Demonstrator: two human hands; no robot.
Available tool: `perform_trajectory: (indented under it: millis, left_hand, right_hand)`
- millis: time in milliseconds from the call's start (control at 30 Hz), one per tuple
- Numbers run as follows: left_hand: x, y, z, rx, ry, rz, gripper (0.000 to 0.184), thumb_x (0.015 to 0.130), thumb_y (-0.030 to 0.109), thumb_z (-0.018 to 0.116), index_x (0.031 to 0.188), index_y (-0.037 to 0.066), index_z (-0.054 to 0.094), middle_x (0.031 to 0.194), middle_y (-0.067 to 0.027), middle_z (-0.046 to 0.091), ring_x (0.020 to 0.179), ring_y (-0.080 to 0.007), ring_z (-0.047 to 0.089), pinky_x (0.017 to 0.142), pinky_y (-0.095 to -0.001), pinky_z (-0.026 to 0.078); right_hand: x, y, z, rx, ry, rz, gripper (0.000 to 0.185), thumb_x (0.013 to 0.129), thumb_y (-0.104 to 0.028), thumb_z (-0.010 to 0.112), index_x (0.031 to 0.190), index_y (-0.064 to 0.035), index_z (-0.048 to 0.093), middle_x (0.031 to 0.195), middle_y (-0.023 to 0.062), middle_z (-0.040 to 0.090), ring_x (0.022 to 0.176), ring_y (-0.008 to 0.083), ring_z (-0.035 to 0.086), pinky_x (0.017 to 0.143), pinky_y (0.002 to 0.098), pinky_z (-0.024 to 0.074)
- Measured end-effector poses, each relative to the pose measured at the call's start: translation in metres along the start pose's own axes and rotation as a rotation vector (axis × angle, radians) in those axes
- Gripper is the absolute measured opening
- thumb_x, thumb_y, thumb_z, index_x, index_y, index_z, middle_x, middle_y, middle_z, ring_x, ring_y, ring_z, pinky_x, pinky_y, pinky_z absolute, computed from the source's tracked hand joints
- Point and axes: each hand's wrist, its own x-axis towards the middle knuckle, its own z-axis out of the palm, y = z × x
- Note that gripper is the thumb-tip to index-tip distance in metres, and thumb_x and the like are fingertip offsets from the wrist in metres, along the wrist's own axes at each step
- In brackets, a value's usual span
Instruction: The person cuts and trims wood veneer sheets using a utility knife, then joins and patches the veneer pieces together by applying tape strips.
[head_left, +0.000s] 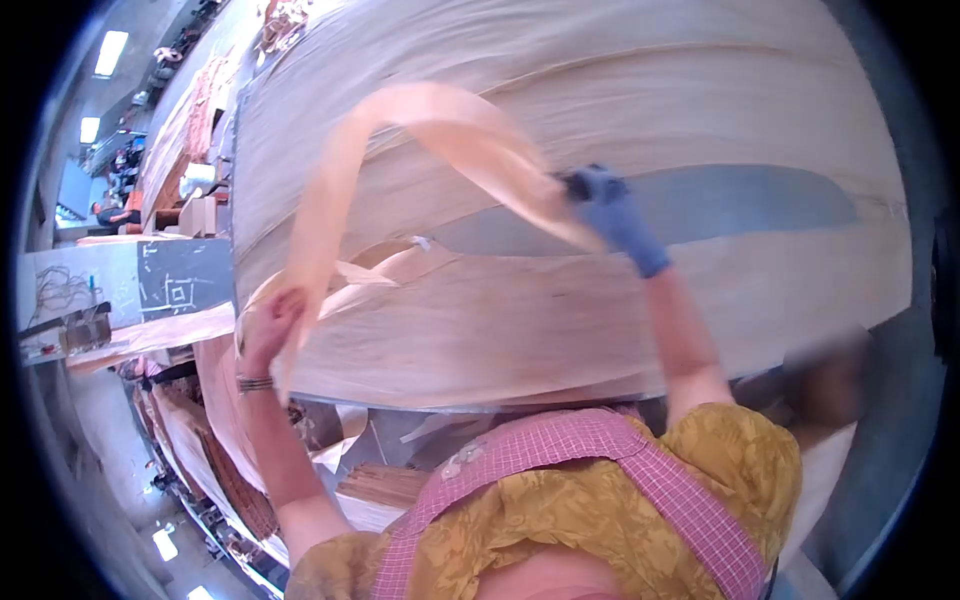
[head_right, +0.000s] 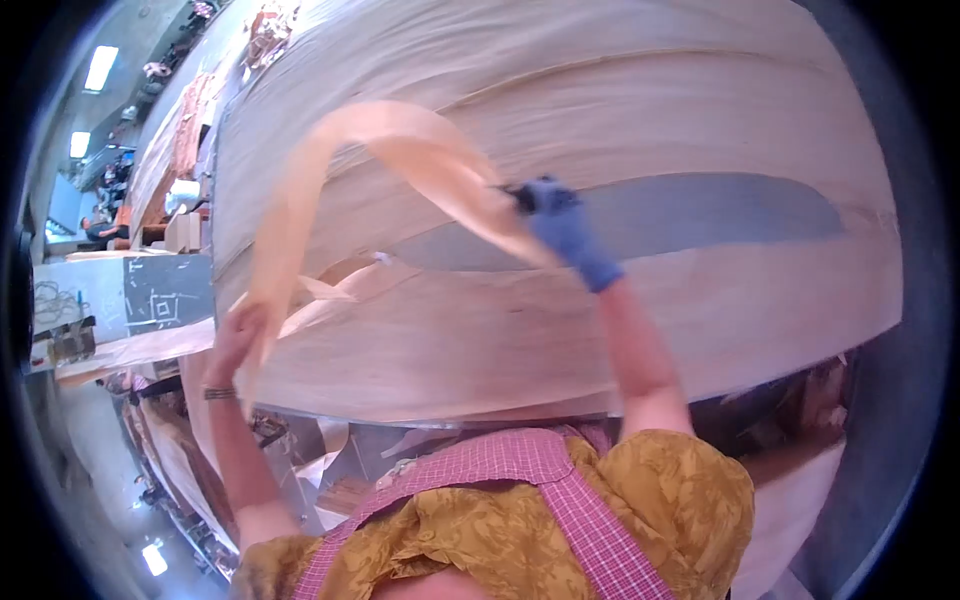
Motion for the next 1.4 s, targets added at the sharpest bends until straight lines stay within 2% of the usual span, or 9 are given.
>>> perform_trajectory:
  millis: [167,300,400,500,533,800,1000,1167,1400]
  left_hand:
    - [0.035,0.008,-0.023,0.088,-0.304,-0.218,0.023,0.088,0.011,0.068,0.107,0.0,0.069,0.092,0.0021,0.068,0.085,-0.0073,0.058,0.076,-0.0273,0.048]
    - [0.112,0.028,0.055,-0.014,-0.531,-0.01,0.025,0.087,0.016,0.069,0.105,-0.001,0.068,0.095,-0.0013,0.069,0.089,-0.0092,0.06,0.078,-0.0282,0.05]
    - [0.146,0.095,0.136,-0.047,-0.559,0.107,0.017,0.089,0.013,0.066,0.1,0.0,0.067,0.092,-0.0017,0.068,0.086,-0.0095,0.061,0.076,-0.0286,0.051]
    - [0.185,0.11,0.215,-0.327,-0.719,-0.04,0.016,0.09,0.004,0.059,0.104,0.002,0.064,0.089,-0.0018,0.065,0.072,-0.0109,0.064,0.062,-0.0273,0.052]
    - [0.193,0.112,0.231,-0.327,-0.752,-0.031,0.014,0.09,0.005,0.059,0.102,0.001,0.064,0.088,-0.0023,0.066,0.073,-0.0111,0.064,0.062,-0.0276,0.052]
    - [0.209,0.123,0.263,-0.006,-0.732,0.011,0.017,0.088,0.015,0.058,0.085,0.0,0.065,0.078,-0.0039,0.067,0.069,-0.0114,0.064,0.06,-0.0276,0.051]
    - [0.208,0.13,0.249,-0.084,-0.832,-0.08,0.02,0.089,0.018,0.06,0.091,-0.001,0.066,0.08,-0.0038,0.067,0.069,-0.0115,0.064,0.06,-0.0287,0.052]
    - [0.203,0.159,0.251,0.02,-0.768,-0.009,0.024,0.088,0.017,0.062,0.1,-0.003,0.067,0.081,-0.0045,0.068,0.067,-0.0121,0.064,0.06,-0.0302,0.053]
    - [0.217,0.165,0.277,-0.009,-0.725,0.035,0.026,0.086,0.017,0.066,0.102,-0.004,0.067,0.08,-0.005,0.068,0.065,-0.0125,0.064,0.06,-0.0307,0.053]
  right_hand:
    - [-0.055,0.143,-0.224,-0.415,-0.058,0.139,0.02,0.082,-0.008,0.059,0.099,-0.0086,0.07,0.093,0.0159,0.066,0.09,0.033,0.062,0.079,0.0405,0.0492]
    - [-0.079,0.223,-0.324,-0.914,-0.081,0.274,0.018,0.089,-0.017,0.053,0.097,-0.0084,0.067,0.098,0.0177,0.065,0.096,0.0353,0.061,0.081,0.0432,0.0499]
    - [-0.08,0.272,-0.364,-1.235,0.033,0.534,0.032,0.093,-0.023,0.048,0.121,-0.0117,0.057,0.12,0.0147,0.058,0.103,0.0341,0.06,0.081,0.0436,0.0526]
    - [-0.072,0.235,-0.341,-1.297,0.399,0.562,0.036,0.092,-0.015,0.044,0.127,-0.0105,0.052,0.117,0.0168,0.056,0.099,0.0356,0.059,0.076,0.0454,0.0528]
    - [-0.081,0.226,-0.316,-1.146,0.598,0.383,0.042,0.09,-0.016,0.047,0.132,-0.0114,0.047,0.116,0.0191,0.056,0.101,0.0353,0.058,0.074,0.0459,0.0527]
    - [-0.15,0.182,-0.188,-0.912,0.436,0.399,0.048,0.083,-0.024,0.06,0.13,-0.0135,0.052,0.134,0.01,0.051,0.118,0.0297,0.05,0.09,0.046,0.0442]
    - [-0.155,0.223,-0.196,-1.069,0.204,0.732,0.049,0.088,-0.022,0.056,0.135,-0.015,0.049,0.141,0.0132,0.045,0.133,0.0306,0.039,0.105,0.0535,0.03]
    - [-0.138,0.263,-0.23,-0.941,0.143,0.586,0.049,0.091,-0.025,0.055,0.138,-0.0168,0.046,0.142,0.0136,0.044,0.134,0.0302,0.038,0.108,0.0547,0.0265]
    - [-0.125,0.268,-0.253,-0.946,0.136,0.765,0.05,0.093,-0.025,0.052,0.142,-0.0204,0.042,0.146,0.0131,0.04,0.137,0.0304,0.035,0.108,0.0529,0.027]
